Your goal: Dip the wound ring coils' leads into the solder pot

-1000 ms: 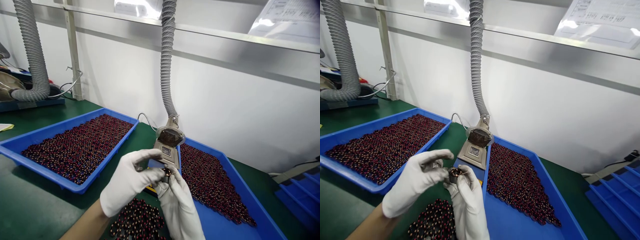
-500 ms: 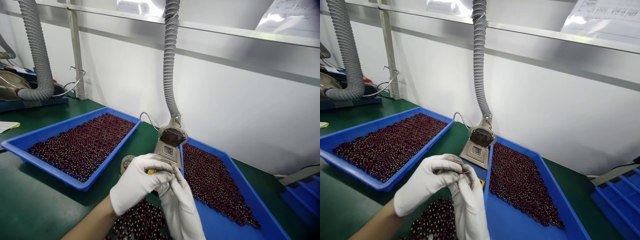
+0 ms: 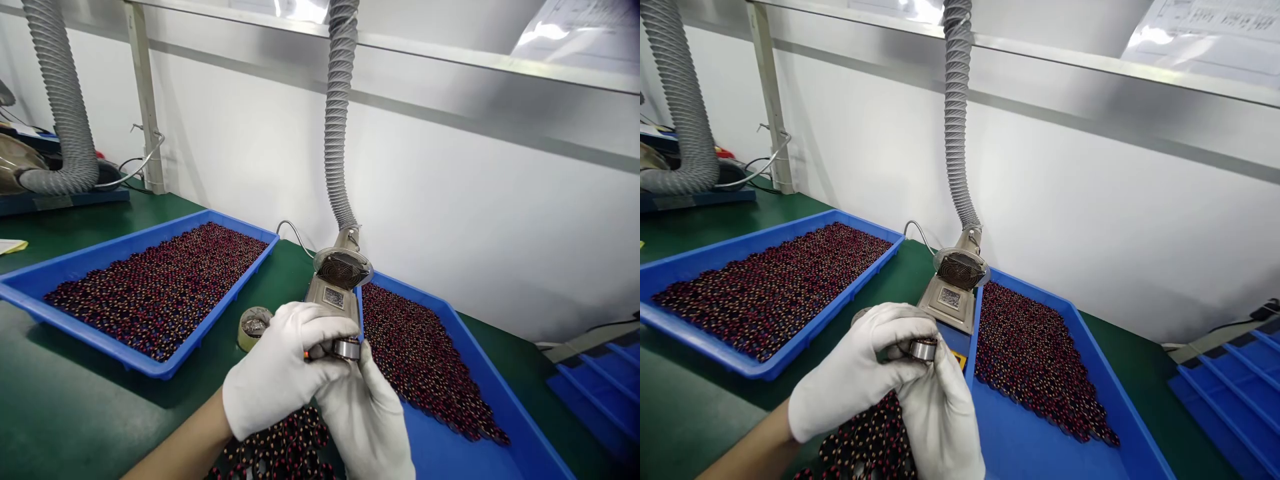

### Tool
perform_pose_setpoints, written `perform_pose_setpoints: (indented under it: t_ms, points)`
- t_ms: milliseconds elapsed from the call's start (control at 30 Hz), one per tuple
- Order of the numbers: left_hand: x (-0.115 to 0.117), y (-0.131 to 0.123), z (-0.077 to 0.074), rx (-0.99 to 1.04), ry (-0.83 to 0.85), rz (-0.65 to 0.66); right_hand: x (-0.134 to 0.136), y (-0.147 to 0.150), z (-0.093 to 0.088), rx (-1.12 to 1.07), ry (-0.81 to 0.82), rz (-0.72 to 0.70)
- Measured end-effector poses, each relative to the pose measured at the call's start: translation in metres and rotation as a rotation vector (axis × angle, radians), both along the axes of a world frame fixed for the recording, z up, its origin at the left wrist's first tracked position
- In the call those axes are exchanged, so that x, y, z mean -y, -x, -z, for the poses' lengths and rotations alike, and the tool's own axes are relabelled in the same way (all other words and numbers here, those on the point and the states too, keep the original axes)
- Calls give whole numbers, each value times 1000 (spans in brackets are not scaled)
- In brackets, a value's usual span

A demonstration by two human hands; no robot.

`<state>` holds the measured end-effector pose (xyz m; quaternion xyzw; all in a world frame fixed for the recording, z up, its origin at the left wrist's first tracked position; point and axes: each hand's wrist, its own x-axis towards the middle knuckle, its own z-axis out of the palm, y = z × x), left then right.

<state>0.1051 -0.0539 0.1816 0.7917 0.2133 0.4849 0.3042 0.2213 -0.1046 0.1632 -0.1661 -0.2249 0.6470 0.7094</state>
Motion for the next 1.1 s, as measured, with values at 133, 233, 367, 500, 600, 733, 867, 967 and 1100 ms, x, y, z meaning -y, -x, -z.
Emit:
perform_pose_setpoints:
  t_ms: [133,233,367,500,600,733,867,967,1100]
  points:
    - [-3,-3,-1,183,179,209,2,-1,3,25,-12,-47]
    - [-6,-2,2,404,438,308,2,-1,7,44,-9,-71]
    - [-7,7,2,574,588,221,3,-4,8,81,-46,-154]
    - [-5,10,-5,347,672,261,3,-7,8,72,-29,-102]
    - [-1,5,-3,448,711,256,3,-7,9,92,-26,-87]
    - [-2,6,-1,635,657,151,2,-6,9,113,-30,-93]
    - [-6,13,-7,316,651,228,0,-7,9,136,2,-59]
    - [-4,11,-11,236,567,277,0,-6,8,217,6,14]
    - [3,1,-10,341,430,154,3,-6,8,395,9,223]
